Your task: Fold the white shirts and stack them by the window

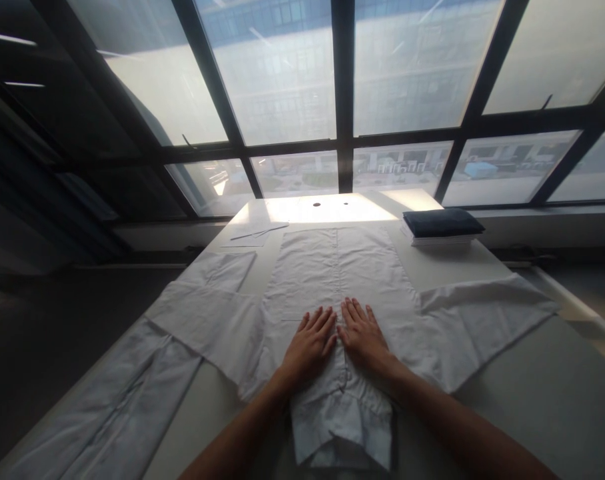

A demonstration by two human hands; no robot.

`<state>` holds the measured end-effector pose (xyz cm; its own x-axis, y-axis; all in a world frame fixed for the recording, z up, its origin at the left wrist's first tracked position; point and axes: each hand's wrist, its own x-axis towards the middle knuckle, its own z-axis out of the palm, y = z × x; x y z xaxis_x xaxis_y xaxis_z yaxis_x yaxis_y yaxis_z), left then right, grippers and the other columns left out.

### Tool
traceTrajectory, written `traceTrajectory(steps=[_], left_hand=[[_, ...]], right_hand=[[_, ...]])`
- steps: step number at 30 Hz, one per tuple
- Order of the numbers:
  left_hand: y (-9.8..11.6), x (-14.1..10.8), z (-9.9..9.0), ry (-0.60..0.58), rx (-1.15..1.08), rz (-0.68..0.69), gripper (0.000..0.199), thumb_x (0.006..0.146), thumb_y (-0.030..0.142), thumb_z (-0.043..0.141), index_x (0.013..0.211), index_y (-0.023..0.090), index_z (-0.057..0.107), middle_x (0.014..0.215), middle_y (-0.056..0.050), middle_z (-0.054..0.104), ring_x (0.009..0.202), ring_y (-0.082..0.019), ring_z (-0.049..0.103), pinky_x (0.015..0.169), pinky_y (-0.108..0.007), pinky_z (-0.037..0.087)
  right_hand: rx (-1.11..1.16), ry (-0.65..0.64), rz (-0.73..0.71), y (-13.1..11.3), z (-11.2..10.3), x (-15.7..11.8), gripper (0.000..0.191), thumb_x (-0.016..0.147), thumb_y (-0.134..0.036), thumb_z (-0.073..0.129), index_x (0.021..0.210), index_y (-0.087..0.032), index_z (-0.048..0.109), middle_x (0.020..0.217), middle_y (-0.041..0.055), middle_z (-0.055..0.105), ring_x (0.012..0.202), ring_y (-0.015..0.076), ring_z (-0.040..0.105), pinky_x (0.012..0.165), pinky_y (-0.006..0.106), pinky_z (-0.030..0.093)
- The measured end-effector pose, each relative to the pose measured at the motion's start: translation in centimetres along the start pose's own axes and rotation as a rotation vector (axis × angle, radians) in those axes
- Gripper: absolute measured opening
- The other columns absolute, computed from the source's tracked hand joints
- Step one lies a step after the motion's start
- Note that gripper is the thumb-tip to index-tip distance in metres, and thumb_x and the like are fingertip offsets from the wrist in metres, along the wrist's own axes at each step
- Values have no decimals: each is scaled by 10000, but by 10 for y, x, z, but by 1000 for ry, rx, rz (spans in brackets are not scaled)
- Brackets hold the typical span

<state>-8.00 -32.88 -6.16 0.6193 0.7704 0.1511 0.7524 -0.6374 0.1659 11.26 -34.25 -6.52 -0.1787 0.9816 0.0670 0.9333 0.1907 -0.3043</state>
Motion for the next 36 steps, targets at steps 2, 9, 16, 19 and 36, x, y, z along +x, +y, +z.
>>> traceTrajectory(steps=[2,9,16,19,36], left_hand=[[-11,-7,-1,4,23,-34,551,1063,443,372,1591,288,341,1641,-32,336,1534,-270,257,1236,-535,248],[-72,-45,-2,98,106,-217,570,1055,468,355,1581,250,375,1628,-87,356,1523,-326,273,1196,-588,296],[-84,-54,-8,107,136,-262,566,1049,433,356,1545,173,440,1609,-133,383,1503,-352,313,1187,-593,315],[-64,-44,-9,92,140,-287,535,1047,395,352,1521,178,472,1590,-144,415,1495,-359,328,1184,-629,286],[30,-26,9,-13,-5,35,555,1068,349,343,1605,216,299,1657,-61,297,1542,-251,238,1245,-488,244]], right_hand=[[-19,2,36,14,-2,-2,679,1013,-428,345,1600,-91,290,1679,104,201,1561,227,130,1254,467,61],[-155,77,240,92,-15,-10,693,1007,-425,298,1601,-67,286,1675,132,231,1555,240,158,1254,438,53],[-208,127,232,120,-24,-14,672,1004,-371,294,1557,7,344,1642,200,290,1541,270,205,1248,435,73],[-209,154,226,92,-25,-18,634,1000,-306,288,1547,4,365,1643,201,281,1547,276,184,1244,468,82],[3,-22,-53,4,-4,-53,625,1017,-371,360,1595,-134,332,1678,93,213,1562,223,128,1258,441,70]])
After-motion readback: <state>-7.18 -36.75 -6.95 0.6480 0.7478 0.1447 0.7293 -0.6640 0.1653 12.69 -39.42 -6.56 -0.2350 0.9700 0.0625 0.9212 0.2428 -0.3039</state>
